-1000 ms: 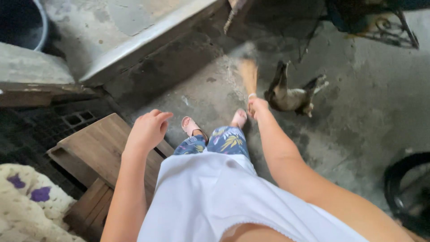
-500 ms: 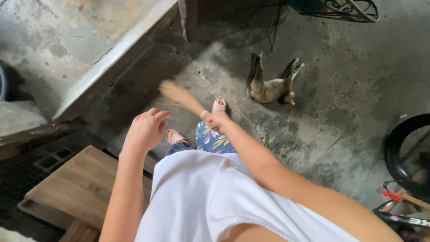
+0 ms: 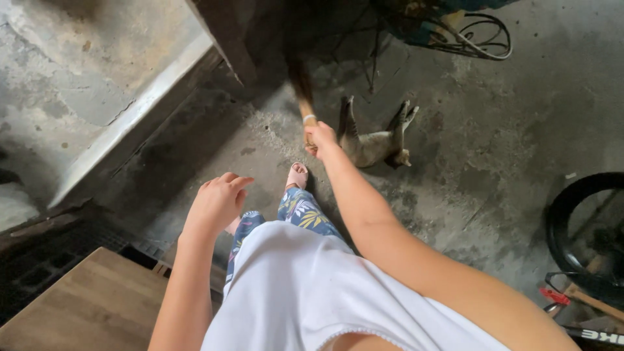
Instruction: Sweep up leaves and debris into a pile using a handheld broom.
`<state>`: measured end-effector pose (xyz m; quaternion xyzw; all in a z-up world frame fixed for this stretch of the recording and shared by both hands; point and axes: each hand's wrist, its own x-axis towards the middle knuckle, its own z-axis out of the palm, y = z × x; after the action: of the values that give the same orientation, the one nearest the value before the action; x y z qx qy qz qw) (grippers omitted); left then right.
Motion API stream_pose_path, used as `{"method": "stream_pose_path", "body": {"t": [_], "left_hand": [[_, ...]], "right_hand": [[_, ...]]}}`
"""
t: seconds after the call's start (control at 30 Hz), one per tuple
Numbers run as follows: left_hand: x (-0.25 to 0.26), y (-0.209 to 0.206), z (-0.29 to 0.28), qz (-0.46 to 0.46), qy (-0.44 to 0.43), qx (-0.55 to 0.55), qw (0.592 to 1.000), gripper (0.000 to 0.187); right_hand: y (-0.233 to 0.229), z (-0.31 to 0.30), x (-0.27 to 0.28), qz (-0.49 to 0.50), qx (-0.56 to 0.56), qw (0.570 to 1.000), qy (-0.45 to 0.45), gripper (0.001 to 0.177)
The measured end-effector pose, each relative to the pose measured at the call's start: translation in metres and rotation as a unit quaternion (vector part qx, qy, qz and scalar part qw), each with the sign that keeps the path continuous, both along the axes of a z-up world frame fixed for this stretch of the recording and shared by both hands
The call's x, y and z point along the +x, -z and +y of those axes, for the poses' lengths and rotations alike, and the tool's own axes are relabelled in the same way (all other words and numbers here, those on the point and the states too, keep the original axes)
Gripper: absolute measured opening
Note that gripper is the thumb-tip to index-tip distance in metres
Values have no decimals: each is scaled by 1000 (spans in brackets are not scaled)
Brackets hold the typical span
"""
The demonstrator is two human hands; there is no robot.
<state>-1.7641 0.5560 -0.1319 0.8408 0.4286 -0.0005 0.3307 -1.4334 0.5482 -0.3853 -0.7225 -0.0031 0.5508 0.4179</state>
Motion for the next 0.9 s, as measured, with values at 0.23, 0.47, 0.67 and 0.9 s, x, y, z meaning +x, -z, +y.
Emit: {"method": "stream_pose_path", "body": {"t": [0.23, 0.47, 0.67, 0.9], "left_hand": [[9, 6, 5, -10, 54, 16, 998, 32], [-39, -6, 6, -43, 144, 31, 988, 31], [-62, 4, -2, -22, 204, 14, 979, 29], [-36, -16, -18, -47, 271, 30, 961, 30]], "right_hand": [[69, -108, 7, 105, -172, 977, 64, 19], [-15, -245, -66, 88, -169, 972, 136, 21], [-72, -233, -193, 96, -29, 988, 113, 22], [84, -317, -170, 109, -4, 987, 122, 19]]}}
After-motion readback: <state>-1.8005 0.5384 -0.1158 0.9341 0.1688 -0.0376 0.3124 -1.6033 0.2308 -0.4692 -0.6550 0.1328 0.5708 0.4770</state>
